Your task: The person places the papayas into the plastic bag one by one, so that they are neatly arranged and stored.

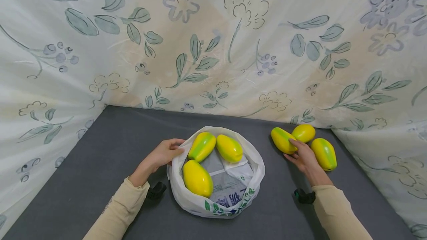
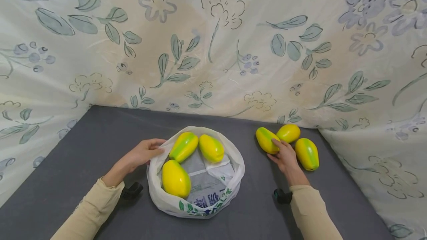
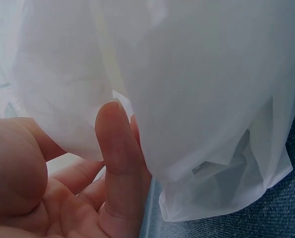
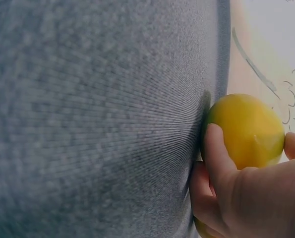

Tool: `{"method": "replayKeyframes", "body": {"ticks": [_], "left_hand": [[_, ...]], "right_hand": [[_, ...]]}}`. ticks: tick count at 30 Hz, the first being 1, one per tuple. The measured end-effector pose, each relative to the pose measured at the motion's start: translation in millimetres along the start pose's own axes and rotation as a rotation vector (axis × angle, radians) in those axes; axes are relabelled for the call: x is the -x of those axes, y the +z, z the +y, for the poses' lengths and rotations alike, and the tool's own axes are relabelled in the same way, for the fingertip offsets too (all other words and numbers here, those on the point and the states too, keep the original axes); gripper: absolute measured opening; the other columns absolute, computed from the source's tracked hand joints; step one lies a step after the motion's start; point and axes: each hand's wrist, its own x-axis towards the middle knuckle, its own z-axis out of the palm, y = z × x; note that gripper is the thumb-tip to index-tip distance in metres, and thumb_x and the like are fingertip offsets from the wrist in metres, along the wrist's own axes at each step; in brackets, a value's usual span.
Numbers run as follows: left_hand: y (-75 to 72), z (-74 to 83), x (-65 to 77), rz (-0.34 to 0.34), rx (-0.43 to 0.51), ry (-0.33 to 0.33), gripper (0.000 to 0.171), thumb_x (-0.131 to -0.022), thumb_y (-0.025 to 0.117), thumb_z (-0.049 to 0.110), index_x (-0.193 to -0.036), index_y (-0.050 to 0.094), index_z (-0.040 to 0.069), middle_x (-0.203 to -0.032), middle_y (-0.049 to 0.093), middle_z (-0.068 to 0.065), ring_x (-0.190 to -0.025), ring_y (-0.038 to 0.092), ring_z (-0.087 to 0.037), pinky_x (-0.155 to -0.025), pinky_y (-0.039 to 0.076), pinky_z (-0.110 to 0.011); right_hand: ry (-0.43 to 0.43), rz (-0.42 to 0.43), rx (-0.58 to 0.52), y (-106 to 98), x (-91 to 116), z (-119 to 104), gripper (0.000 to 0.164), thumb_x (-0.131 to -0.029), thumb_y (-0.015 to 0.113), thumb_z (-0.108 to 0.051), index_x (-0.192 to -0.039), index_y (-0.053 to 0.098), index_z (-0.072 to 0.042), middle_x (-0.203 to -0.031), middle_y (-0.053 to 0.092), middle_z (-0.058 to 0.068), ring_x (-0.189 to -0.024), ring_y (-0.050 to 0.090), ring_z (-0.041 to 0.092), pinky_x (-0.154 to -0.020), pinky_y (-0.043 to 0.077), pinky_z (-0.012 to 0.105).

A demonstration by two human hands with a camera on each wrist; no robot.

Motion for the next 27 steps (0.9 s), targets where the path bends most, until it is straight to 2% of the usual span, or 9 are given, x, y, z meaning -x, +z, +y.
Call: {"method": "replayKeyframes", "body": {"ticks": [5,11,15,20,27], "left_hand": [[-0.1,-1.9,-1.5,0.000,0.001,-0.001,0.043,-0.098,0.055,0.012,-0.138,0.046,0.001,-0.117,0.060,-0.017,-0.081,0.064,-0.020,-0.064,0.055,-0.035],[0.9,-2.3,-1.9,0.003,0.003,-0.002,0.042,-0.098,0.055,0.012,-0.138,0.046,0.001,-0.117,0.060,-0.016,-0.080,0.064,-0.020,-0.064,0.055,-0.035],[0.9,-1.8,-1.5,0.003,-0.002,0.005,0.042,-0.098,0.055,0.012,-0.137,0.046,0.000,-0.116,0.061,-0.016,-0.081,0.063,-0.020,-0.064,0.055,-0.035],[0.9,-1.4,-0.9,0.006,-0.007,0.001,0.042,-0.098,0.055,0.012,-0.137,0.047,0.001,-0.116,0.061,-0.016,-0.081,0.063,-0.020,-0.064,0.055,-0.035],[1.3,-1.1,0.1,0.004,-0.004,-0.003,0.042,-0.098,0.054,0.013,-0.138,0.046,0.001,-0.118,0.060,-0.017,-0.081,0.063,-0.020,-0.064,0.054,-0.035]], "right_hand": [[0.003,0.005,-0.023,1,-1,2,0.080,-0.097,0.055,-0.034,-0.154,0.003,-0.017,-0.157,0.000,0.006,-0.137,0.017,0.026,-0.107,0.031,0.042],[0.000,0.021,-0.072,-2,2,4,0.080,-0.096,0.057,-0.034,-0.154,0.005,-0.017,-0.156,0.004,0.004,-0.137,0.016,0.025,-0.107,0.030,0.042],[-0.003,0.038,-0.105,0,8,2,0.087,-0.092,0.062,-0.035,-0.155,0.005,-0.019,-0.156,0.007,0.003,-0.134,0.020,0.023,-0.105,0.032,0.040],[-0.030,0.000,-0.103,10,24,-1,0.094,-0.089,0.066,-0.036,-0.154,0.001,-0.019,-0.155,0.006,0.003,-0.132,0.023,0.023,-0.103,0.035,0.040],[-0.044,-0.074,-0.107,29,43,-3,0.084,-0.091,0.064,-0.033,-0.153,0.009,-0.018,-0.142,0.021,0.001,-0.125,0.029,0.024,-0.102,0.036,0.040]]}}
